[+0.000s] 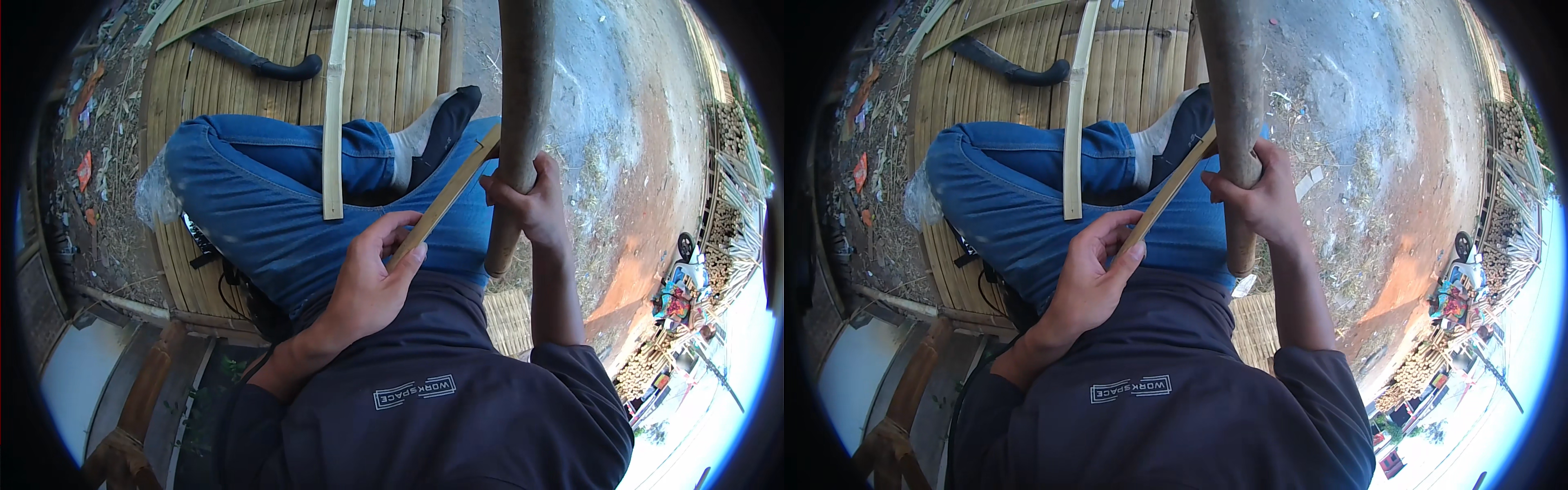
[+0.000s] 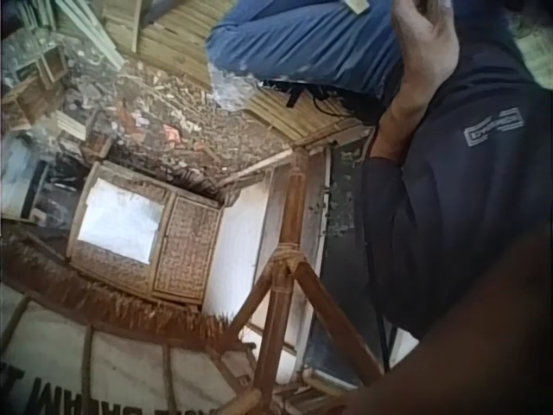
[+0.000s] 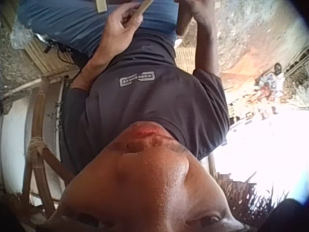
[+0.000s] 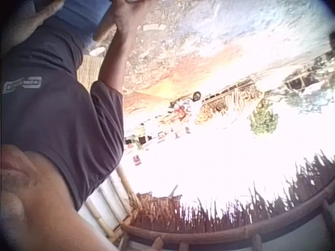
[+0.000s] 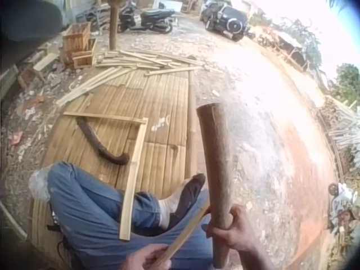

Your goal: The person uses a knife to shave and thin down bamboo strips, fitting one strip into a hole in a bamboo pole and removing material until it fits.

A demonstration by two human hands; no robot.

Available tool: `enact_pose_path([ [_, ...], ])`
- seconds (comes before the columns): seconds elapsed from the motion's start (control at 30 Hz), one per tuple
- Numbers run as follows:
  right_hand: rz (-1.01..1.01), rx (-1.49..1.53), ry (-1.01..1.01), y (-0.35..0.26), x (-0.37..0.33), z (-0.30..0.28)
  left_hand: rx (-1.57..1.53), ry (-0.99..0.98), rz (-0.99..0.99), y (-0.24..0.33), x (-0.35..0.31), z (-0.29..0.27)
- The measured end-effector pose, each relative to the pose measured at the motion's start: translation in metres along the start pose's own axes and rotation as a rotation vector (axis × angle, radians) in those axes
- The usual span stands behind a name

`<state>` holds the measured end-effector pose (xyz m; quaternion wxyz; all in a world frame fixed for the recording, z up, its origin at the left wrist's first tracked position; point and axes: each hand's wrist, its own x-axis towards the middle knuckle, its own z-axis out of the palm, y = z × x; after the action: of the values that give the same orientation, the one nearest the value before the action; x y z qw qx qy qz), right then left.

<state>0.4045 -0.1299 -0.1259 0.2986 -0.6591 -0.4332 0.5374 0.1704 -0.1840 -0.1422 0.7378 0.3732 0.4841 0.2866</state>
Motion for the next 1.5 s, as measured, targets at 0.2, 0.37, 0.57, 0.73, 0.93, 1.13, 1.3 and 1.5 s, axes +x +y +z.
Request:
enact_pose_path([
  [0.2, -0.033, -0.014, 0.009, 0.001, 0.006, 0.002, -0.055, -0.025, -0.053, 0.006, 0.001, -0.005],
  [0.37, -0.03, -0.018, -0.003, 0.001, 0.007, 0.003, -0.046, -0.097, -0.116, 0.014, 0.002, -0.01],
  [0.57, -0.045, 0.029, -0.019, -0.003, 0.008, 0.006, 0.17, -0.198, -0.023, 0.024, 0.008, -0.018],
  [0.73, -0.107, 0.019, -0.061, 0.003, 0.006, 0.006, 0.352, -0.241, 0.021, 0.035, 0.017, -0.022],
  [0.93, -0.102, 0.089, 0.047, 0.009, 0.003, 0.002, 0.214, -0.248, -0.046, 0.031, 0.022, -0.025],
  [1.13, -0.305, -0.366, 0.26, -0.009, -0.011, -0.01, -0.043, -0.293, -0.104, 0.034, 0.031, -0.031],
  [1.3, -0.464, -0.607, 0.201, -0.003, -0.009, -0.015, -0.153, -0.244, -0.075, 0.047, 0.035, -0.029],
  [1.5, -0.391, -0.653, 0.219, -0.008, -0.014, -0.013, -0.07, -0.233, -0.129, 0.044, 0.036, -0.021],
])
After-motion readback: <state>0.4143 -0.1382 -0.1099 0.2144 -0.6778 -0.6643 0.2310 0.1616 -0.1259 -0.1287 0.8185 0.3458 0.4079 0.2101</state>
